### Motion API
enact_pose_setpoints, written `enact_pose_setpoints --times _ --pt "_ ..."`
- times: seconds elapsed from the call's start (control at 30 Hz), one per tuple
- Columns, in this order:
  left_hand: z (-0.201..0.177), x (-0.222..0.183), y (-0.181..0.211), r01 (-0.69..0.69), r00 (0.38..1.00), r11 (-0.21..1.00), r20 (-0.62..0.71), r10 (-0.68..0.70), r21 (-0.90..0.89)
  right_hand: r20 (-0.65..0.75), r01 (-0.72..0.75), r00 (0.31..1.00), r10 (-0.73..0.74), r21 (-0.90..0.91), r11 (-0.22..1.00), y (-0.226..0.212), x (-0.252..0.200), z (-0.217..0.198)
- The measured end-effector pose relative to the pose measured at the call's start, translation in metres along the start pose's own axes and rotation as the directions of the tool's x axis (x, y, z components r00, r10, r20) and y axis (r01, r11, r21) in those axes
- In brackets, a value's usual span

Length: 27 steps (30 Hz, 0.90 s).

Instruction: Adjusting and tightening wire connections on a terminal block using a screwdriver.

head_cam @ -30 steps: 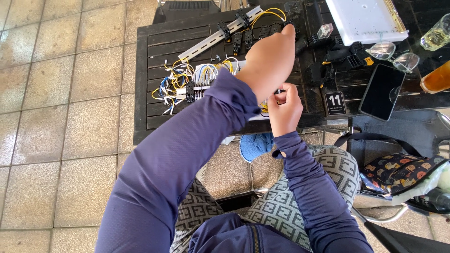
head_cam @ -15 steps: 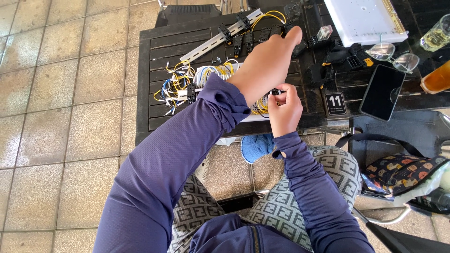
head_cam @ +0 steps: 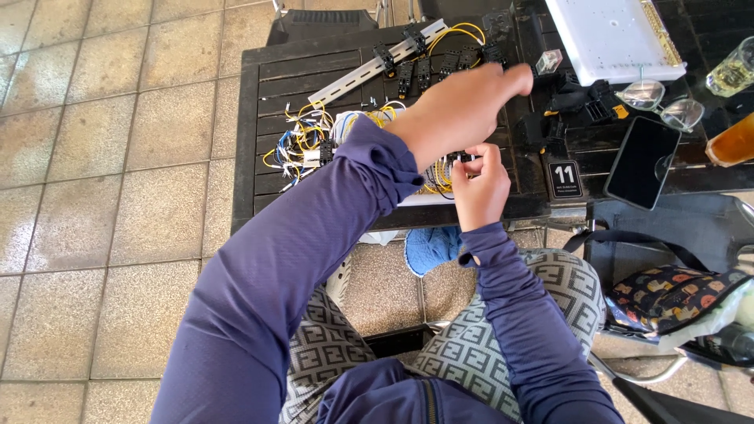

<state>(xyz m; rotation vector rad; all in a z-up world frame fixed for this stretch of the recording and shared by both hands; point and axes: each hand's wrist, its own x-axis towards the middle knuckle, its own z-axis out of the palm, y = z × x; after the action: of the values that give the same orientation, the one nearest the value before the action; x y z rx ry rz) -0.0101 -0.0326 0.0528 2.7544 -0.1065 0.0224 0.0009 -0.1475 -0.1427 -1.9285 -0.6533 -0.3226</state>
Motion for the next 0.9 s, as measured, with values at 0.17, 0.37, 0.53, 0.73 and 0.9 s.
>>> enact_pose_setpoints --times 0.17,0.37,0.53,0.73,0.9 --pt "-0.024 -0.002 -0.029 -0.047 0.849 0.994 -0.528 -0.015 -0.103 0.048 0.009 0.999 -0.01 0.027 1.0 0.0 0.002 -0.004" --pt "-0.054 -0.102 -0.098 -0.16 0.541 0.72 -0.67 -0.508 -0.675 0.098 0.051 0.994 -0.054 0.031 0.998 -0.002 0.006 -0.009" --pt "0.0 -0.2 -0.17 -0.811 0.463 -0.127 -0.493 -0.737 -0.572 0.096 0.267 0.96 -0.263 -0.03 0.963 0.004 0.006 -0.007" --pt "0.058 -0.261 -0.196 -0.765 0.422 -0.132 -0.337 -0.842 -0.63 0.062 0.383 0.923 -0.379 -0.092 0.919 0.027 0.007 -0.002" --pt "0.065 -0.277 -0.227 -0.684 0.379 -0.016 -0.336 -0.862 -0.729 -0.059 0.419 0.899 -0.435 -0.182 0.89 0.007 0.004 -0.004"
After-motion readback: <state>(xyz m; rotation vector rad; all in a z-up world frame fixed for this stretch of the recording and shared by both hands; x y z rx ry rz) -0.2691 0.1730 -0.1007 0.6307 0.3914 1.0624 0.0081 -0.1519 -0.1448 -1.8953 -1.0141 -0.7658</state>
